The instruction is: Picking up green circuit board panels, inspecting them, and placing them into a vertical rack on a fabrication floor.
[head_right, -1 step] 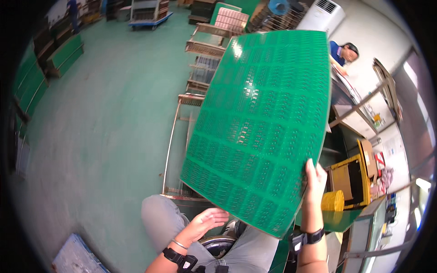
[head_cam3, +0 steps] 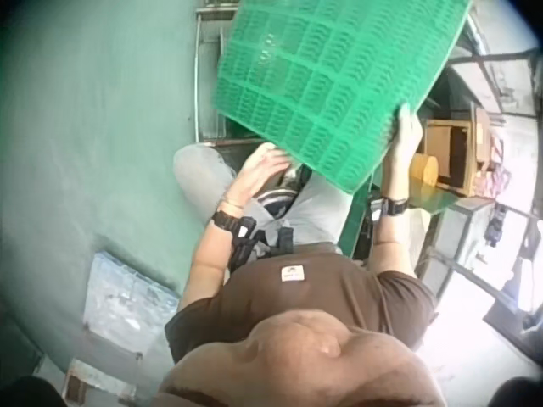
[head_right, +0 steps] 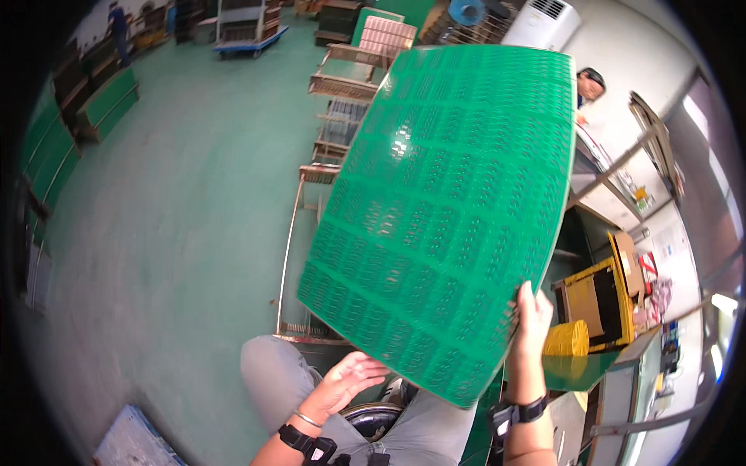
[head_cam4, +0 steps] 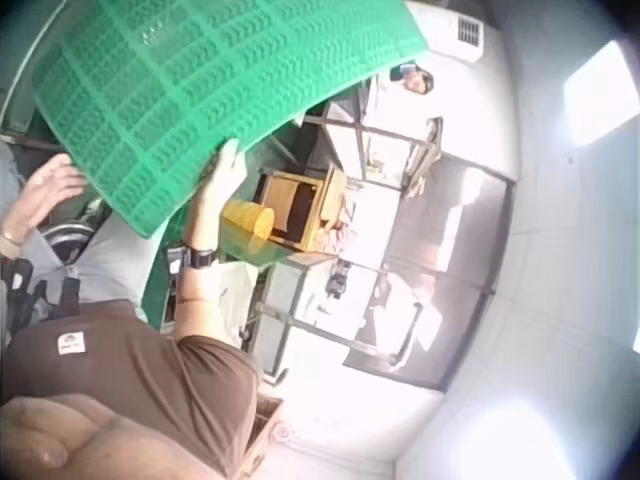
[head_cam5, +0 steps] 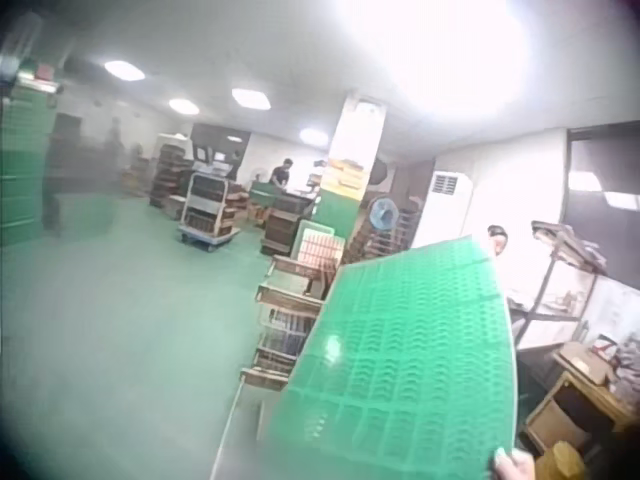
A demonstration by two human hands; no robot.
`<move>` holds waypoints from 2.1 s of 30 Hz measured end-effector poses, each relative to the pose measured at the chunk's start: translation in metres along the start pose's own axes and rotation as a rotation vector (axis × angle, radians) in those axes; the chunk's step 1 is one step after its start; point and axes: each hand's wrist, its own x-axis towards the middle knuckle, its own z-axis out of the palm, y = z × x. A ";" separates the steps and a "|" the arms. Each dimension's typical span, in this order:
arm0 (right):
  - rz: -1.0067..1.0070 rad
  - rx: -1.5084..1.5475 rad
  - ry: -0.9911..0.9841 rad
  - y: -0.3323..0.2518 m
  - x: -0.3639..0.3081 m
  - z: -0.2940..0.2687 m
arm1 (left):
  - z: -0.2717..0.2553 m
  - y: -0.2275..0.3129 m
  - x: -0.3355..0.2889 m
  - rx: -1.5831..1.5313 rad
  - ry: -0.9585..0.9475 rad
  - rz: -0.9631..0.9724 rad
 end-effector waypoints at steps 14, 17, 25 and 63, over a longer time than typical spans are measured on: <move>0.038 1.162 0.084 0.078 -0.025 -0.107 | 0.002 0.078 -0.084 -0.021 0.634 0.579; -0.018 1.220 0.092 0.104 -0.029 -0.145 | 0.003 0.098 -0.112 0.136 0.708 0.616; 0.077 1.044 0.207 0.113 -0.077 -0.156 | 0.004 0.121 -0.149 0.384 0.942 0.628; 0.219 1.076 0.485 0.142 -0.049 -0.180 | 0.048 0.129 -0.146 0.420 0.705 0.467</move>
